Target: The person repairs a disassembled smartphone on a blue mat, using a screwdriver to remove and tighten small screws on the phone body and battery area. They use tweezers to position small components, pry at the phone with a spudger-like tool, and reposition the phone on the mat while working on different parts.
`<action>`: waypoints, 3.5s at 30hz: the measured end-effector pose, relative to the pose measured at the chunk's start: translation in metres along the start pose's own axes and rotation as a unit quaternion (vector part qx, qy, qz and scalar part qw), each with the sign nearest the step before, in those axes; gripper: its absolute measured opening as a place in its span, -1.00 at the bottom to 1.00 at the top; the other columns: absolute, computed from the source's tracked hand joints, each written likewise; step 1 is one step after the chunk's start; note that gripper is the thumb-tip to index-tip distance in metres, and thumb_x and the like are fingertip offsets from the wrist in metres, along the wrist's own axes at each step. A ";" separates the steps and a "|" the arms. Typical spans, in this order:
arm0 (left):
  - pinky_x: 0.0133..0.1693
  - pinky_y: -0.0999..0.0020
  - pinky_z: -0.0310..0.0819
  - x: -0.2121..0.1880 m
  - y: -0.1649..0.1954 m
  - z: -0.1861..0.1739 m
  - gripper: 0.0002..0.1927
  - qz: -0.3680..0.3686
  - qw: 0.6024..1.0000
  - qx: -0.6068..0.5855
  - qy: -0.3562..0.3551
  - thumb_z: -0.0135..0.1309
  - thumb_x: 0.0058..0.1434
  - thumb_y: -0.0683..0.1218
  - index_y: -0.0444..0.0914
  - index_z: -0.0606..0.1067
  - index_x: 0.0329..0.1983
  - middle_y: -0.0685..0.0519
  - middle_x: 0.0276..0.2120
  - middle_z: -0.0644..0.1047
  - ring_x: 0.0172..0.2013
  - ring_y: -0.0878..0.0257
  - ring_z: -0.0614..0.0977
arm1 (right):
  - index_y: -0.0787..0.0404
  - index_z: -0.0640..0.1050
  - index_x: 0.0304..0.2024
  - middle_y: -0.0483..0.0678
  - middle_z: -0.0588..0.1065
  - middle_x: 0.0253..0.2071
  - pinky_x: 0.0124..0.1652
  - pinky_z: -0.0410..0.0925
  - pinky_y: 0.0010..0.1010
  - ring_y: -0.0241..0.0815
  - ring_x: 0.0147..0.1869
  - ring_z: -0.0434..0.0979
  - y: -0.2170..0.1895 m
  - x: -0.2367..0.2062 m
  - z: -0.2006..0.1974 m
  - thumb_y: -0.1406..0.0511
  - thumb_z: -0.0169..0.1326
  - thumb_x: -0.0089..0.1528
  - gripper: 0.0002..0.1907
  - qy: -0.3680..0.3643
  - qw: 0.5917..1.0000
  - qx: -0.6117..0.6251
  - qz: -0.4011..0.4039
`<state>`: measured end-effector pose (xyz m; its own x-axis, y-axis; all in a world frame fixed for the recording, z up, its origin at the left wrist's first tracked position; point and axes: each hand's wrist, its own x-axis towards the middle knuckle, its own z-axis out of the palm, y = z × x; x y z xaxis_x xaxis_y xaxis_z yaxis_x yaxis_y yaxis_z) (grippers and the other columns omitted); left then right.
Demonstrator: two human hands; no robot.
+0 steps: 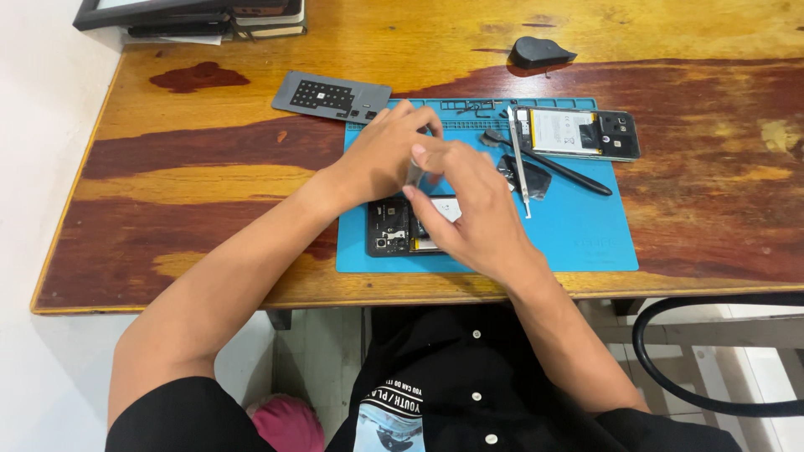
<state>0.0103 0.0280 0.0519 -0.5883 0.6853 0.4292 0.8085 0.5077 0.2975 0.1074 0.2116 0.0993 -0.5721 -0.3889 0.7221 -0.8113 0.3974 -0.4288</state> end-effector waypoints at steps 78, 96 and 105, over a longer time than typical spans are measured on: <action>-0.25 0.47 0.42 0.018 0.025 0.013 -0.61 -0.205 0.872 -0.445 -0.023 -0.14 0.50 0.11 -0.28 0.44 -0.24 0.18 -0.33 0.43 -0.35 0.40 0.48 | 0.18 0.12 0.17 0.26 0.45 0.07 -0.05 0.57 -0.45 -0.04 0.16 0.63 0.036 -0.048 -0.018 0.63 0.10 0.47 -0.50 0.242 0.963 0.101 0.064; -0.40 0.50 0.29 0.020 0.027 0.007 -0.64 -0.242 0.845 -0.476 -0.037 -0.14 0.48 0.12 -0.24 0.45 -0.25 0.21 -0.34 0.42 -0.36 0.44 0.49 | 0.18 0.12 0.21 0.28 0.44 0.10 -0.03 0.58 -0.45 -0.05 0.14 0.63 0.035 -0.047 -0.018 0.63 0.09 0.46 -0.49 0.232 0.969 0.062 0.051; -0.48 0.39 0.25 0.014 0.020 -0.032 -0.70 -0.191 0.928 -0.304 -0.098 -0.05 0.44 0.06 -0.26 0.51 -0.16 0.14 -0.50 0.45 -0.52 0.36 0.39 | 0.23 0.12 0.20 0.29 0.48 0.08 -0.03 0.55 -0.42 -0.07 0.10 0.63 0.025 -0.040 -0.012 0.62 0.10 0.46 -0.51 0.207 0.973 0.083 0.064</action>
<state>0.0190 0.0311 0.0916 -0.7767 0.6280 0.0475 0.3634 0.3853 0.8483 0.1110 0.2469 0.0659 -0.6003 0.0363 0.7990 -0.7647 0.2666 -0.5866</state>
